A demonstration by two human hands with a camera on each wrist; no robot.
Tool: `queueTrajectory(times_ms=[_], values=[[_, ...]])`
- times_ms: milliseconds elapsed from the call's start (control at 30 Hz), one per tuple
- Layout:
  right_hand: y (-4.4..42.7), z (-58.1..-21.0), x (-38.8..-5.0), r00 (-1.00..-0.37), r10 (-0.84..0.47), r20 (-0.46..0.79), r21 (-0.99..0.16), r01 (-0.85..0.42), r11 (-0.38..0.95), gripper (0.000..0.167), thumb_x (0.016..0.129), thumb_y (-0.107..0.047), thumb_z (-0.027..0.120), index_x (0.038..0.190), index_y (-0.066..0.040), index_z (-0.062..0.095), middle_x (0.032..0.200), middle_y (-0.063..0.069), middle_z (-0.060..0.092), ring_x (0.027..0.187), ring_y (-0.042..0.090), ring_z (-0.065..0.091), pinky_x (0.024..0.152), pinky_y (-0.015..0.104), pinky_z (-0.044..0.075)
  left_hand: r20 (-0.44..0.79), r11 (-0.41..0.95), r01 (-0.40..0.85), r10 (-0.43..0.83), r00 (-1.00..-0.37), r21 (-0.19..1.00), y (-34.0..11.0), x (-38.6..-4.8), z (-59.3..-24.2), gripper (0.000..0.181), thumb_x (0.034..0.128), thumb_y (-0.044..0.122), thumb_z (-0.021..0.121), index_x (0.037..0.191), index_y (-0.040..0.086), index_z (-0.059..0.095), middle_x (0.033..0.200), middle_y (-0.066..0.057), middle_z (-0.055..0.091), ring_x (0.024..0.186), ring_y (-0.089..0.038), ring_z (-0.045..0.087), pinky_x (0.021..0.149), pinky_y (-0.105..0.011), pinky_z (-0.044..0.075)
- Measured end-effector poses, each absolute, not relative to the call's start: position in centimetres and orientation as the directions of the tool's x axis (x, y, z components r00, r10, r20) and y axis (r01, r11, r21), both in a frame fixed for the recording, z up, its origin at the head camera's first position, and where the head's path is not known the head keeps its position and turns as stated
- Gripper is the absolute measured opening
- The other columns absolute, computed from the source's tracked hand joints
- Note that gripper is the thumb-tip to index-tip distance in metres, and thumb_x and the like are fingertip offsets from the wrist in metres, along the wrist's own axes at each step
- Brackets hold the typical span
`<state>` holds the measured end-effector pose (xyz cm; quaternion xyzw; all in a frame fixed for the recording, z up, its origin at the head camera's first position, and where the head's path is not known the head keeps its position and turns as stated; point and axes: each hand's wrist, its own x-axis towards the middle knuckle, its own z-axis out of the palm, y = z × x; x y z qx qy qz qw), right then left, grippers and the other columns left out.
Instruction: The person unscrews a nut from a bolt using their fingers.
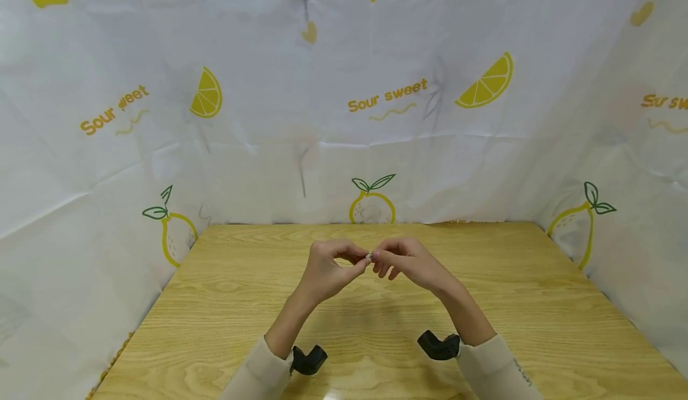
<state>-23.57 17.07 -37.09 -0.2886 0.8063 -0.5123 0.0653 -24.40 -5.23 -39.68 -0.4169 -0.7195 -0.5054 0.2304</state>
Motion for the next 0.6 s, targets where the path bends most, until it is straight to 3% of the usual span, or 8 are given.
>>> queueTrajectory(times_ms=[167, 400, 500, 600], values=[[17.1, -37.01, -23.44, -0.83, -0.512, 0.224, -0.869, -0.408, 0.281, 0.022, 0.104, -0.016, 0.061, 0.114, 0.001, 0.07, 0.097, 0.021, 0.072, 0.079, 0.014, 0.07, 0.071, 0.036, 0.063, 0.743, 0.137, 0.822, 0.367, -0.56, 0.553, -5.3, -24.34, -39.56, 0.006, 0.0866, 0.0, 0.08, 0.09, 0.005, 0.081, 0.084, -0.008, 0.08, 0.073, -0.012, 0.076, 0.069, -0.022, 0.064], [16.97, -36.95, -23.23, -0.833, -0.495, 0.247, -0.871, -0.415, 0.263, 0.02, 0.099, -0.008, 0.067, 0.117, 0.001, 0.068, 0.098, 0.021, 0.072, 0.08, 0.013, 0.07, 0.07, 0.034, 0.063, 0.728, 0.136, 0.807, 0.365, -0.58, 0.574, -5.41, -24.31, -39.41, 0.007, 0.0859, -0.002, 0.08, 0.09, 0.004, 0.08, 0.084, -0.009, 0.08, 0.073, -0.011, 0.076, 0.069, -0.024, 0.065], [16.97, -36.9, -23.16, -0.832, -0.496, 0.248, -0.87, -0.417, 0.265, 0.029, 0.098, -0.009, 0.07, 0.124, 0.002, 0.064, 0.097, 0.02, 0.071, 0.077, 0.013, 0.069, 0.067, 0.031, 0.061, 0.736, 0.136, 0.814, 0.364, -0.571, 0.564, -5.41, -24.36, -39.46, 0.007, 0.0863, -0.002, 0.08, 0.091, 0.003, 0.08, 0.085, -0.01, 0.08, 0.073, -0.011, 0.076, 0.069, -0.024, 0.065], [16.99, -36.95, -23.29, -0.824, -0.514, 0.237, -0.86, -0.425, 0.284, 0.027, 0.102, -0.017, 0.066, 0.122, 0.001, 0.066, 0.095, 0.02, 0.072, 0.075, 0.016, 0.069, 0.067, 0.034, 0.062, 0.744, 0.134, 0.821, 0.362, -0.561, 0.554, -5.37, -24.4, -39.51, 0.006, 0.087, -0.001, 0.08, 0.091, 0.003, 0.08, 0.085, -0.009, 0.08, 0.073, -0.012, 0.076, 0.069, -0.023, 0.064]])
